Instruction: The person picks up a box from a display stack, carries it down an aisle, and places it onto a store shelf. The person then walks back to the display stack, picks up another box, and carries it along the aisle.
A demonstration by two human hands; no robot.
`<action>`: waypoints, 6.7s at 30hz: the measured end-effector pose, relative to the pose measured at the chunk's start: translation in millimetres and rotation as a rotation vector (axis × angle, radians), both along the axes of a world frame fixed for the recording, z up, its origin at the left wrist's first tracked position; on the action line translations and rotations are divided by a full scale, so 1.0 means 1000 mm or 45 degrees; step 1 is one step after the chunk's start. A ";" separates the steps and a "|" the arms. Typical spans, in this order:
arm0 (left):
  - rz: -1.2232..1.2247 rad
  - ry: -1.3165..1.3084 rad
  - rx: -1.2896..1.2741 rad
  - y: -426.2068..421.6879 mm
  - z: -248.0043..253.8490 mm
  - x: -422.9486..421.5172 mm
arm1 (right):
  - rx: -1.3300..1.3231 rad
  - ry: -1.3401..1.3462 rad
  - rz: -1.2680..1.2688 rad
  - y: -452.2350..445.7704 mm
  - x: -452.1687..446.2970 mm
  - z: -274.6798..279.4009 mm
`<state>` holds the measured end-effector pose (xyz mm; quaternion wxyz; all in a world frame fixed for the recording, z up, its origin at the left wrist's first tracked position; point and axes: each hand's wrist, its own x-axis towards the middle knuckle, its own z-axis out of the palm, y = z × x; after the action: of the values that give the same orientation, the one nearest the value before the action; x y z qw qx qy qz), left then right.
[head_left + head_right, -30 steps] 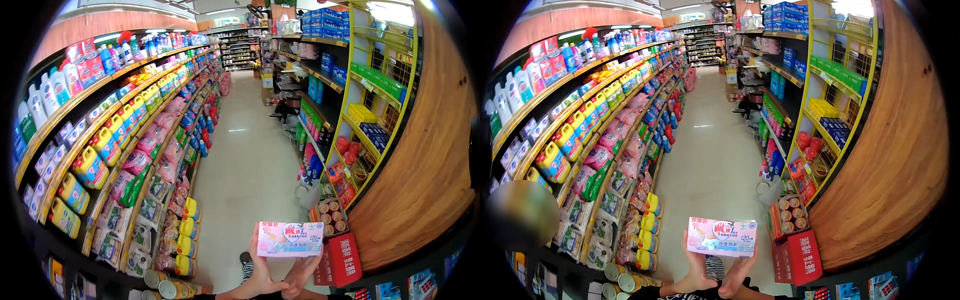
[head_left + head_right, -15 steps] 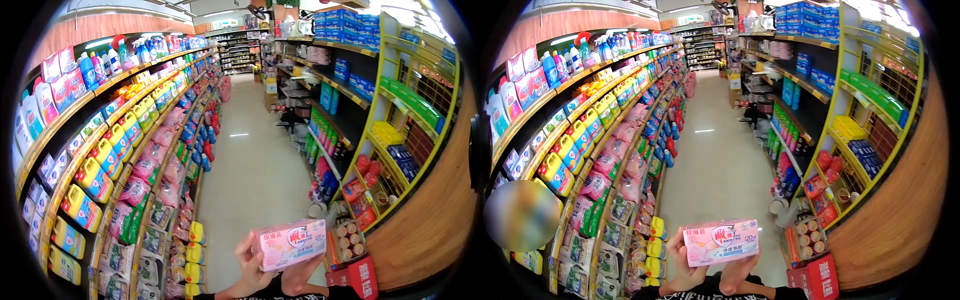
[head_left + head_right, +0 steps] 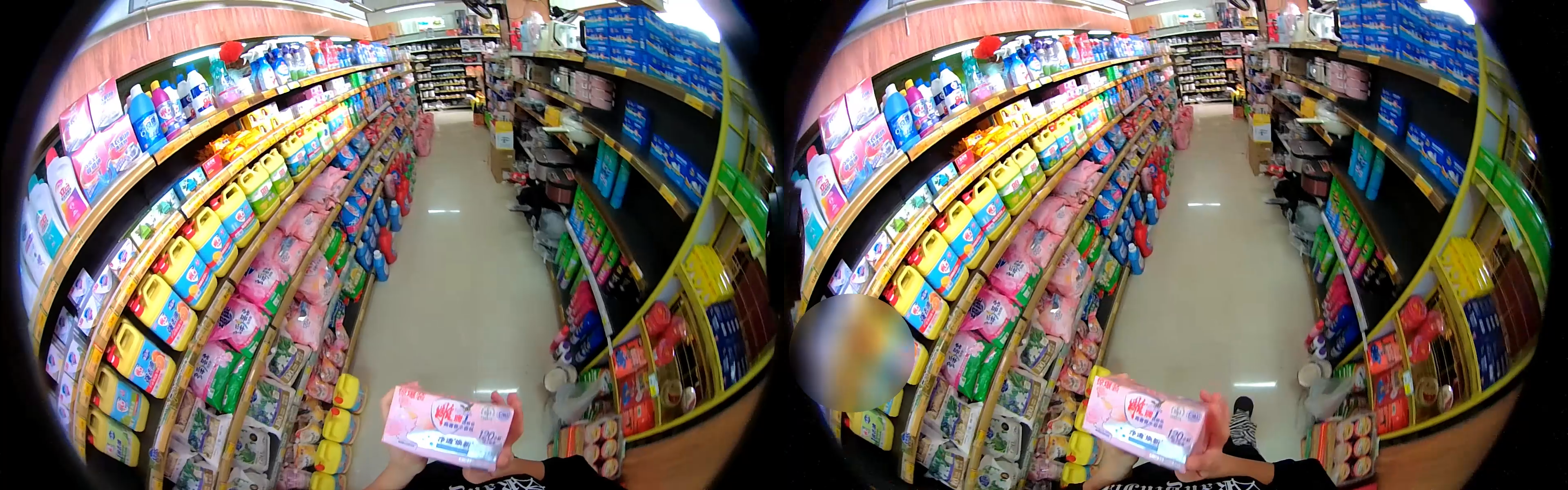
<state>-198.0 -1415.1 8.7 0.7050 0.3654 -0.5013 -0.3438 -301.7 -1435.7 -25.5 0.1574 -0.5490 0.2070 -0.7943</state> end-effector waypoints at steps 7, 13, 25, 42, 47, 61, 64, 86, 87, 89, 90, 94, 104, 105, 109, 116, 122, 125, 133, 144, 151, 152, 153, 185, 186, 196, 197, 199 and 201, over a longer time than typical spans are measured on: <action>0.090 -0.700 -0.364 -0.129 0.005 -0.051 | 0.199 -0.076 0.261 -0.119 -0.077 0.031; 0.179 -0.500 -0.835 -0.240 -0.008 -0.108 | -0.122 -0.031 0.139 -0.232 -0.123 0.041; 0.080 -0.290 -0.453 -0.349 -0.006 -0.144 | 0.169 0.525 0.181 -0.342 -0.182 0.033; 0.077 0.061 -0.382 -0.582 0.018 -0.057 | 0.225 0.330 0.354 -0.583 -0.065 0.053; 0.235 0.131 -0.248 -0.641 0.019 -0.021 | 0.169 0.318 0.385 -0.635 -0.022 0.033; 0.647 0.198 -0.059 -0.778 0.004 0.030 | 0.115 0.577 0.824 -0.816 0.021 0.036; 0.655 0.199 -0.105 -0.823 0.015 0.022 | 0.103 0.498 0.945 -0.873 0.017 0.056; 0.143 0.303 -0.196 -1.145 0.022 -0.029 | 0.384 0.382 0.628 -1.134 -0.032 0.013; 0.118 0.308 -0.203 -1.158 0.022 -0.024 | 0.385 0.382 0.614 -1.145 -0.025 0.013; 0.075 0.325 -0.233 -1.183 0.021 -0.011 | 0.345 0.190 0.508 -1.165 -0.008 0.015; 0.054 0.336 -0.248 -1.195 0.022 -0.004 | 0.356 0.186 0.490 -1.177 -0.001 0.019; 0.029 0.358 -0.390 -1.249 0.046 0.033 | 0.275 0.121 0.486 -1.234 0.038 0.043; 0.003 0.124 -0.483 -1.398 0.087 0.173 | 0.422 0.355 0.868 -1.388 0.142 0.114; 0.004 0.147 -0.426 -1.406 0.086 0.181 | 0.397 0.383 0.878 -1.401 0.149 0.114; 0.132 0.006 -0.355 -1.427 0.064 0.216 | 0.387 0.358 0.881 -1.428 0.186 0.099; 0.569 -0.735 -0.391 -1.465 0.058 0.279 | 0.380 0.151 0.931 -1.489 0.240 0.086; 0.916 -1.142 -0.369 -1.526 0.082 0.298 | 0.174 0.042 1.013 -1.576 0.268 0.091; 1.041 -1.251 -0.425 -1.567 0.102 0.298 | 0.091 -0.008 1.062 -1.626 0.269 0.102; 1.067 -1.289 -0.525 -1.687 0.103 0.291 | 0.157 -0.041 1.001 -1.737 0.257 0.091; 0.787 -1.236 -0.423 -1.796 0.103 0.318 | 0.130 0.044 0.919 -1.829 0.262 0.078; 0.934 -1.246 -0.455 -1.831 0.096 0.369 | 0.220 0.308 0.863 -1.869 0.301 0.084; 1.008 -1.289 -0.489 -1.835 0.099 0.380 | 0.232 0.382 0.863 -1.875 0.310 0.087; 1.031 -1.305 -0.506 -1.839 0.103 0.391 | 0.228 0.384 0.871 -1.880 0.320 0.091; 2.723 -1.923 0.010 -1.864 0.220 0.629 | -0.751 0.528 1.419 -2.043 0.715 0.248; 2.799 -1.965 0.013 -1.866 0.219 0.627 | -0.741 0.568 1.438 -2.044 0.718 0.247; 2.998 -1.760 -0.093 -1.880 0.207 0.626 | -0.507 0.595 1.532 -2.026 0.725 0.259; 3.014 -1.697 -0.121 -1.880 0.211 0.625 | -0.491 0.546 1.589 -2.024 0.732 0.260; 3.112 -1.610 -0.091 -1.880 0.217 0.623 | -0.490 0.496 1.672 -2.021 0.741 0.261; 3.319 -1.608 -0.072 -1.885 0.218 0.619 | -0.434 0.592 1.475 -2.020 0.744 0.261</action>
<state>420.7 -3300.4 226.9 0.1832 0.6274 -0.0465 0.7554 442.4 -3455.5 235.2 0.4222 -0.7468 -0.2232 -0.4629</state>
